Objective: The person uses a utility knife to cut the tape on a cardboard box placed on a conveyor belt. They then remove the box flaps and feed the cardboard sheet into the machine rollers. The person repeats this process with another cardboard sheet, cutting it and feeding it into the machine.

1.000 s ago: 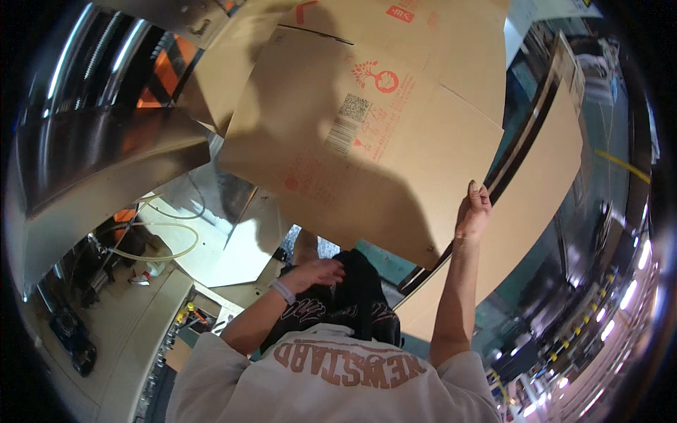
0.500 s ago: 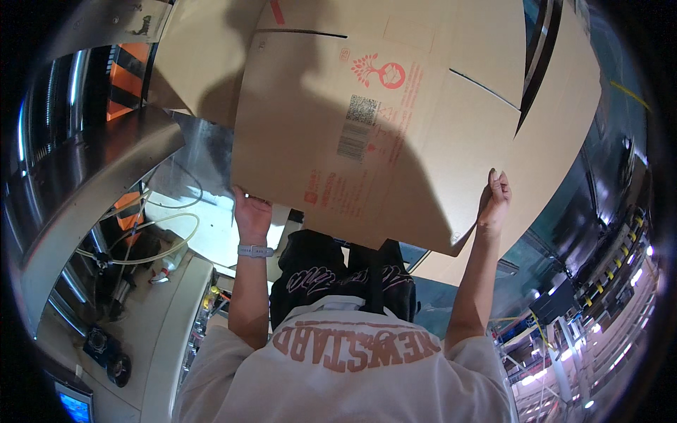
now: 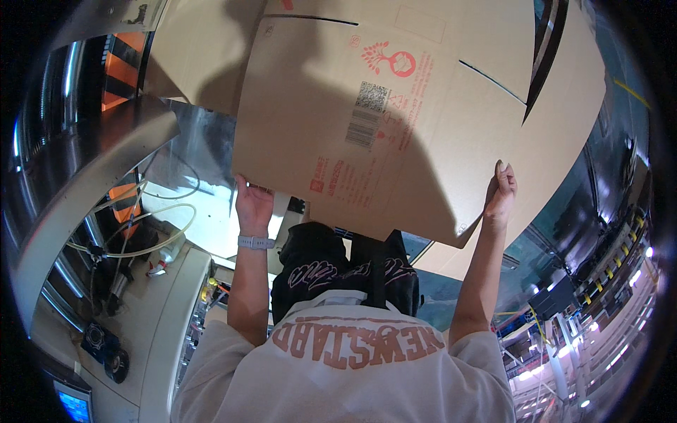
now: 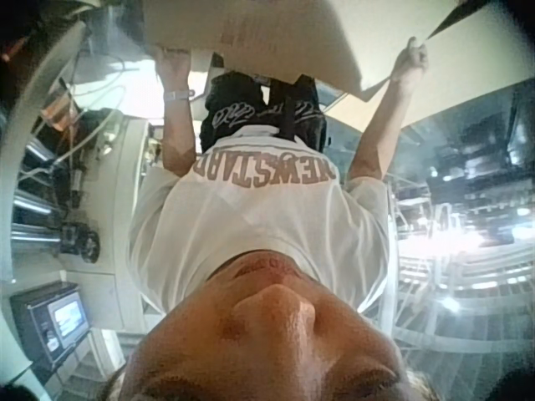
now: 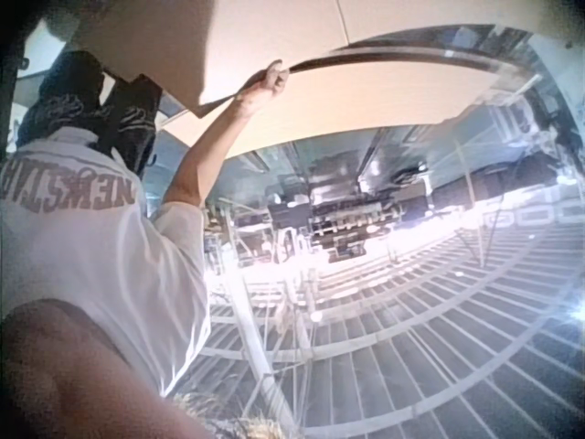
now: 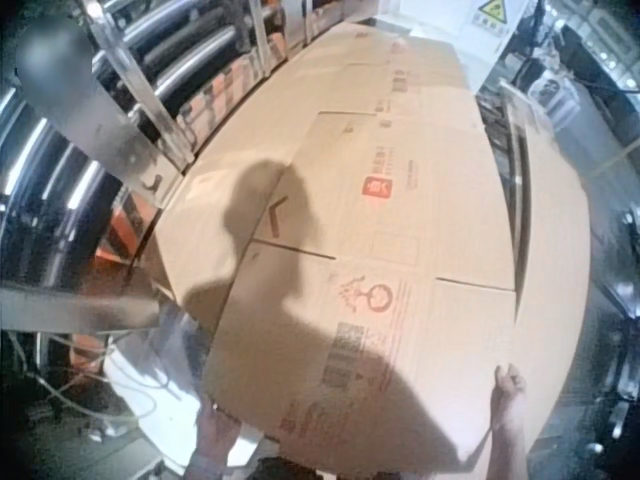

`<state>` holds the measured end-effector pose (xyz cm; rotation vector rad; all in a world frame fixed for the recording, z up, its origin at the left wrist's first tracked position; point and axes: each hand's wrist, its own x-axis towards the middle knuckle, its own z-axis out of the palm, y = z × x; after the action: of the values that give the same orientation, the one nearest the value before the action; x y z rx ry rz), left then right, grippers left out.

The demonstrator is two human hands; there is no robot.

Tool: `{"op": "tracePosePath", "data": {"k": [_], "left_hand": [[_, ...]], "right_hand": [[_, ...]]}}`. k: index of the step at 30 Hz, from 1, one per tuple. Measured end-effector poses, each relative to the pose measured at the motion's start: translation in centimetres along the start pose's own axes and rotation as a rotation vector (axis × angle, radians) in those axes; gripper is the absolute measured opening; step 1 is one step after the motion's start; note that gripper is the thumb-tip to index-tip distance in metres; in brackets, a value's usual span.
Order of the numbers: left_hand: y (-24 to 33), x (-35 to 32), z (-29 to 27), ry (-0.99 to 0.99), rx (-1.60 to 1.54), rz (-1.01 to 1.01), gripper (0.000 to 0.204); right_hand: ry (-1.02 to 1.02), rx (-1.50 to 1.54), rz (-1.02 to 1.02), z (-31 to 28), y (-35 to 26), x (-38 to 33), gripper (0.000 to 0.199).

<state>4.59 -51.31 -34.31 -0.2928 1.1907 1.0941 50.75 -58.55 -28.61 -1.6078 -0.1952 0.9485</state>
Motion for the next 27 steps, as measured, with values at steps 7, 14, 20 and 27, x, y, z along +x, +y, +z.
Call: {"op": "tracePosePath", "data": {"k": [7,14,20,27], "left_hand": [[-0.1,0.2,-0.3,0.008,0.011,0.009,0.038],[-0.6,1.6,-0.9,0.009,0.044,-0.013,0.039],[-2.3,3.5,-1.2,-0.037,0.143,-0.170,0.039],[-2.1,5.8,-2.3,-0.273,0.750,-0.436,0.037]], "right_hand": [[0.038,-0.018,0.027,0.3,-0.2,0.1,0.017],[0.033,-0.027,0.029,-0.3,-0.1,-0.3,0.018],[0.116,-0.039,0.040,-2.8,-0.6,-3.0,0.016],[0.259,-0.196,-0.030,-5.6,-2.4,-5.2,0.023]]}}
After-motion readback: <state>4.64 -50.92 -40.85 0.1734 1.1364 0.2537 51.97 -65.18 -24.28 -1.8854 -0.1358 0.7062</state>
